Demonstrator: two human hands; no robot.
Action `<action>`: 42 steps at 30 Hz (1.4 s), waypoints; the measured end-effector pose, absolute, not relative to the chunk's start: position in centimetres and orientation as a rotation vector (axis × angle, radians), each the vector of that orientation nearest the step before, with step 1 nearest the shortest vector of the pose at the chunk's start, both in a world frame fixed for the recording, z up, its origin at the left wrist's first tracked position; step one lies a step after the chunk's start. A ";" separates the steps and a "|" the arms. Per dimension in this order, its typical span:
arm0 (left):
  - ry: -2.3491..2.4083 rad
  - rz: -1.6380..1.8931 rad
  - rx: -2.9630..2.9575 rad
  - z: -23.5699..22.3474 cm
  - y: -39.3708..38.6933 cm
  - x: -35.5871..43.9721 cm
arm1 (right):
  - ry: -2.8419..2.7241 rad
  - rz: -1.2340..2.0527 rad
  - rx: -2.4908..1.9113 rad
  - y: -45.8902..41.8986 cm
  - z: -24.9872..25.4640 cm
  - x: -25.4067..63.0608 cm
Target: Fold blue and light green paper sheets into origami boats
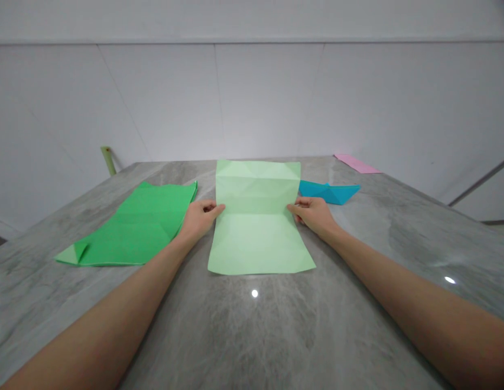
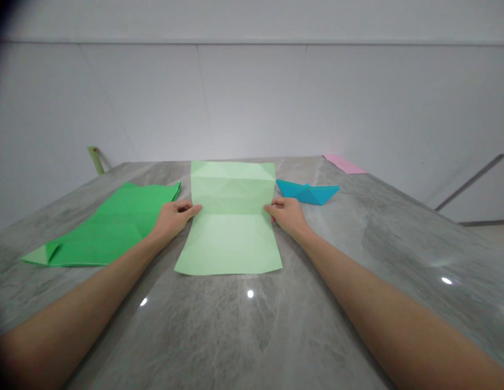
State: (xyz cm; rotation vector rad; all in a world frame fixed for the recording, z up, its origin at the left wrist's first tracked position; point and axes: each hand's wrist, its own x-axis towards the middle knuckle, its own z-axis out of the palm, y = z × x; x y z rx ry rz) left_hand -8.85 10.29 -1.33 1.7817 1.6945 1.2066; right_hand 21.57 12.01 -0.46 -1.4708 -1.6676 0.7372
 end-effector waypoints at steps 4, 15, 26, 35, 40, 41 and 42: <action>1.780 1.291 1.775 -1.0 10.3 -8.9 | -1.638 0.637 -1.531 11.8 -0.1 21.4; 1.494 0.535 2.744 1.0 5.9 -4.5 | -1.609 0.440 -1.688 11.3 -0.4 21.3; 1.595 0.224 2.433 0.2 7.4 -7.0 | -1.639 -0.458 -1.817 13.3 0.4 26.8; 1.478 0.184 2.599 0.5 7.4 -7.4 | -1.510 -0.570 -2.076 13.4 0.2 28.2; 1.601 0.175 2.698 0.4 7.1 -7.0 | -1.612 -0.477 -1.996 12.1 2.0 25.6; 1.584 0.180 2.670 0.3 7.1 -6.8 | -1.650 -0.367 -2.023 11.8 2.3 24.9; 1.561 0.183 2.645 0.2 7.1 -6.7 | -1.653 -0.281 -2.066 11.5 2.5 24.3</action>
